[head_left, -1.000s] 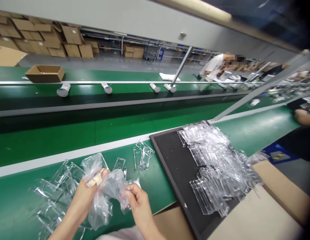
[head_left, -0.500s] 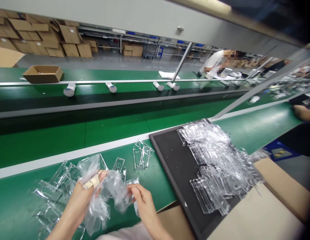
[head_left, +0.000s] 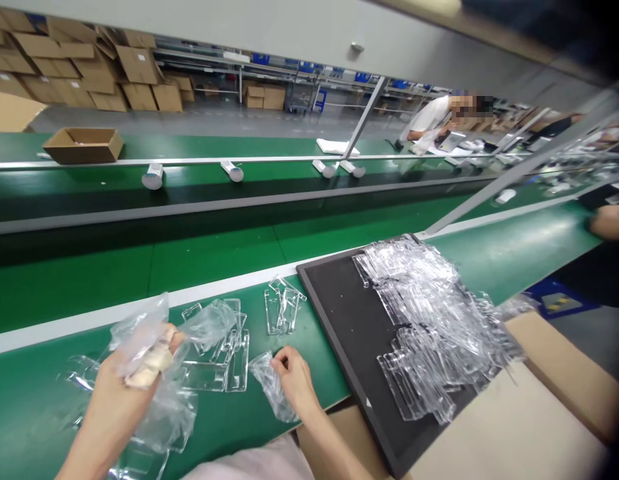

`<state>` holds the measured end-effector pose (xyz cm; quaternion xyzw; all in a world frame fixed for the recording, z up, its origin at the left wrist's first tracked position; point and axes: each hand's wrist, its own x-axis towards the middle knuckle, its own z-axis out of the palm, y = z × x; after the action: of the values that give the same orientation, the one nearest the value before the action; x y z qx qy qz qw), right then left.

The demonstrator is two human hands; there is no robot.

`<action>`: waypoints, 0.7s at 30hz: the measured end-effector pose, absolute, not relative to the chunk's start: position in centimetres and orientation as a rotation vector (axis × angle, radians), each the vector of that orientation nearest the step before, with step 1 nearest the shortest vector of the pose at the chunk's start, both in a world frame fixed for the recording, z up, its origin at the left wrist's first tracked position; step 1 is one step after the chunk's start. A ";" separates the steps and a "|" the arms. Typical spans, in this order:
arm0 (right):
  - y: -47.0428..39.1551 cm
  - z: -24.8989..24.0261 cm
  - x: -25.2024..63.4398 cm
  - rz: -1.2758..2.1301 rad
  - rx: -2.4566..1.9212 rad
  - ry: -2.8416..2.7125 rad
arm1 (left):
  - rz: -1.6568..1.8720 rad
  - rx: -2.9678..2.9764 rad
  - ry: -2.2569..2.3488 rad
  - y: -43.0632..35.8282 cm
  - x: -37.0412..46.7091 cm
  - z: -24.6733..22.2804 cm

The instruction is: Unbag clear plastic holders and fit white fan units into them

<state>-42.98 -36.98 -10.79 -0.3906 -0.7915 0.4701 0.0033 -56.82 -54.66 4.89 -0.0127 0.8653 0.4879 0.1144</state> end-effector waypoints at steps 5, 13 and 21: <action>-36.3 -10.2 -42.6 1.762 -1.137 -2.336 | 1.468 0.025 2.435 -55.1 -57.2 5.3; -36.9 -3.9 -41.6 2.041 -0.864 -2.132 | 1.525 0.116 2.187 -56.0 -56.8 4.0; -36.1 1.8 -42.0 1.546 -0.439 -2.465 | 1.467 0.183 2.081 -55.3 -55.5 4.5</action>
<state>-42.02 -36.15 1.81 -0.1484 -0.8335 0.5228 0.0995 -55.51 -55.31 4.46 0.0685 0.7802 0.5500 0.2901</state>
